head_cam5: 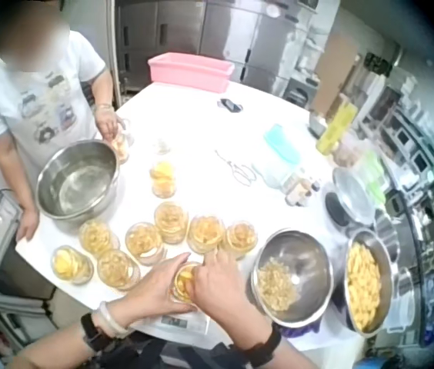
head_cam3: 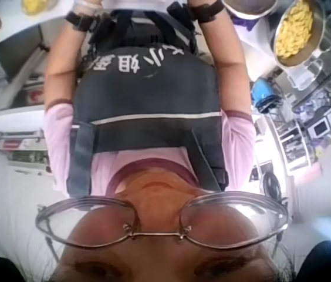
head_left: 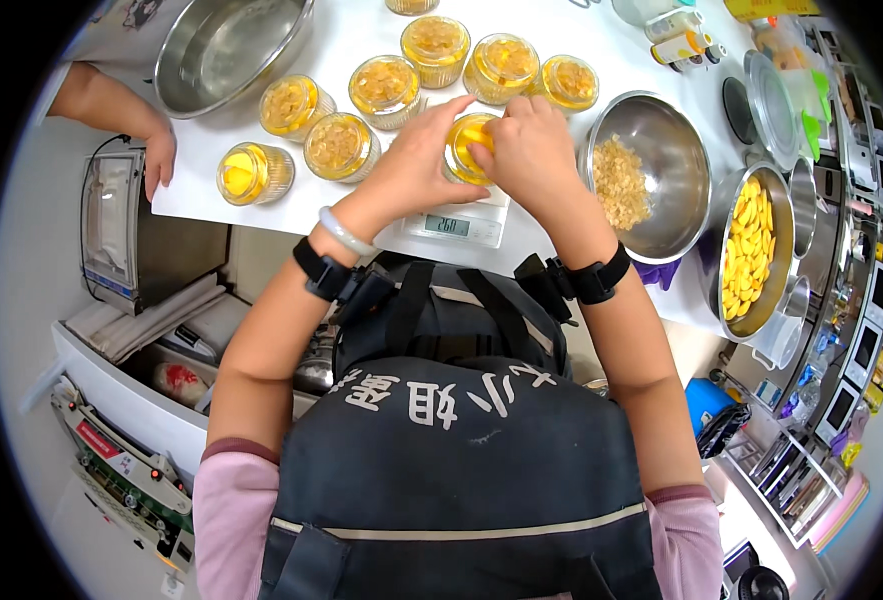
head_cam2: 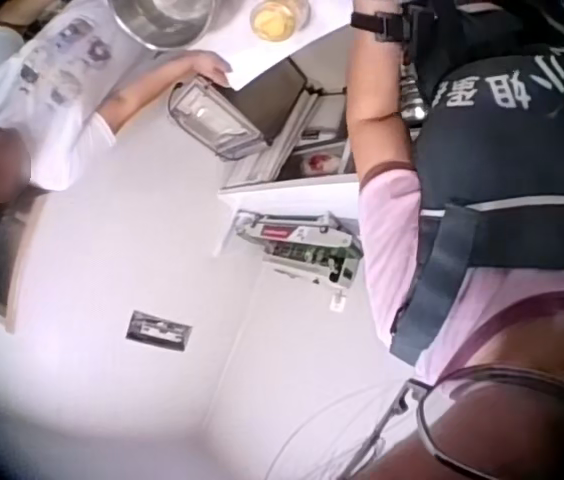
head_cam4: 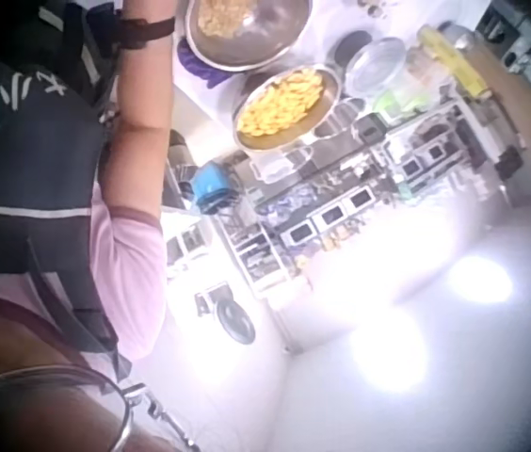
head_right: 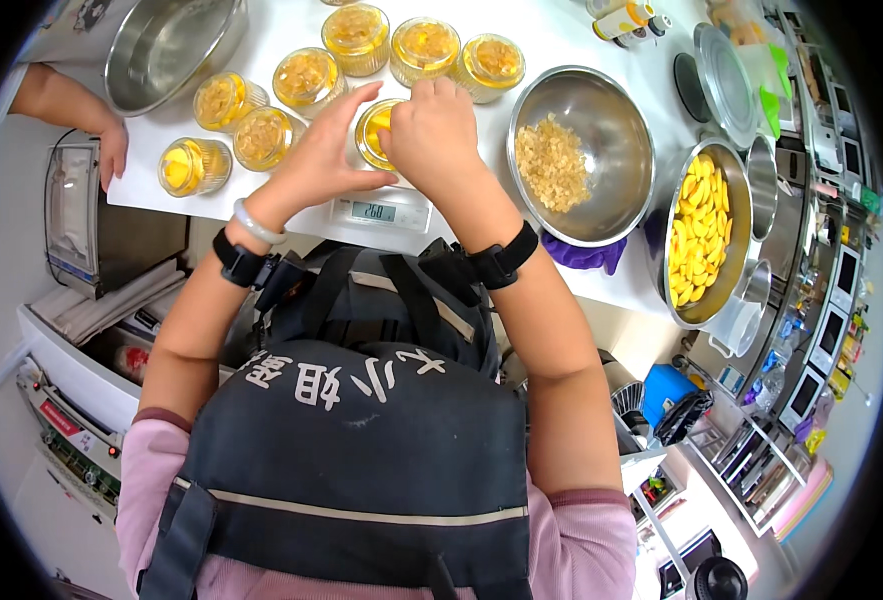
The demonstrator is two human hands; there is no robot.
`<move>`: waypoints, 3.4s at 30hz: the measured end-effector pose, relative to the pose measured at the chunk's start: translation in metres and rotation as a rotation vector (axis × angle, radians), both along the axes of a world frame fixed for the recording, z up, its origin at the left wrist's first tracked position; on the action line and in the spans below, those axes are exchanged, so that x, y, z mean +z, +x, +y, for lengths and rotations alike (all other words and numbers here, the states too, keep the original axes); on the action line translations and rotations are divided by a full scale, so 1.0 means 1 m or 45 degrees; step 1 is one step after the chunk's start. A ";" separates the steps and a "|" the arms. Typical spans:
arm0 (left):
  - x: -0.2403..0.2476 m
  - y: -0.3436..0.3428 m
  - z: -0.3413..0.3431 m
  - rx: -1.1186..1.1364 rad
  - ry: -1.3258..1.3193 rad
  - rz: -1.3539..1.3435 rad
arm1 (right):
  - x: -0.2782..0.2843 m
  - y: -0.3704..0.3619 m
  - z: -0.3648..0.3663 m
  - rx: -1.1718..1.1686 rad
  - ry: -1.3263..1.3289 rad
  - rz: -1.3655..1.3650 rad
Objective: The person prepares sliced peaches for canning by weighing peach slices into glass jars, then washing a large bowl of peach slices in a sink and transferring them back to the bowl by hand.
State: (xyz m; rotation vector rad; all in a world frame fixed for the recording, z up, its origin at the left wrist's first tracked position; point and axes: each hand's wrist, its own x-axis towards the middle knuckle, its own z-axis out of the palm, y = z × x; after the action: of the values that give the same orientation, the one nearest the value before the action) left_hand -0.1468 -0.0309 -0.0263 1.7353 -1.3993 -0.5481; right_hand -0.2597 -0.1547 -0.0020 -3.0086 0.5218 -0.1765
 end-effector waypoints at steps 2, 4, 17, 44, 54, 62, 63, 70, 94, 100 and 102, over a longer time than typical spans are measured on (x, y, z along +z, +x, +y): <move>-0.010 -0.007 -0.007 0.003 -0.029 0.031 | -0.001 0.000 0.002 -0.001 -0.022 -0.019; -0.016 -0.005 -0.011 0.038 -0.010 0.054 | -0.003 0.000 0.005 -0.053 -0.040 -0.081; -0.014 -0.006 -0.012 0.126 0.048 0.064 | 0.002 -0.001 -0.005 0.020 0.105 -0.188; 0.027 0.038 0.003 0.145 0.101 0.023 | 0.015 -0.353 -0.140 -1.272 1.645 -1.950; 0.026 0.010 -0.021 -0.143 0.009 -0.286 | -0.007 -0.395 -0.134 -1.547 1.391 -1.761; 0.026 -0.016 -0.039 -0.215 0.450 -0.506 | -0.016 -0.392 -0.129 -1.633 1.294 -1.724; 0.025 -0.018 -0.040 -0.217 0.452 -0.539 | -0.018 -0.395 -0.128 -1.680 1.280 -1.718; 0.047 -0.006 -0.042 -0.157 0.525 -0.387 | -0.027 -0.399 -0.131 -1.707 1.312 -1.747; -0.001 0.194 -0.069 0.101 0.668 -0.613 | -0.014 -0.378 -0.112 -1.921 1.239 -1.682; -0.003 0.219 -0.082 -0.127 0.747 -0.570 | -0.015 -0.385 -0.106 -1.957 1.240 -1.668; 0.009 0.231 -0.105 0.008 0.586 -0.590 | -0.014 -0.388 -0.102 -1.966 1.231 -1.663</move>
State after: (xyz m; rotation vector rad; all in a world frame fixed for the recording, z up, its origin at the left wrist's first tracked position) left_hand 0.0839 -0.1356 -0.0168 2.3458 -1.6735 -0.5115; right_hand -0.6473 -0.2563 -0.0164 -0.6803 1.6894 -1.2348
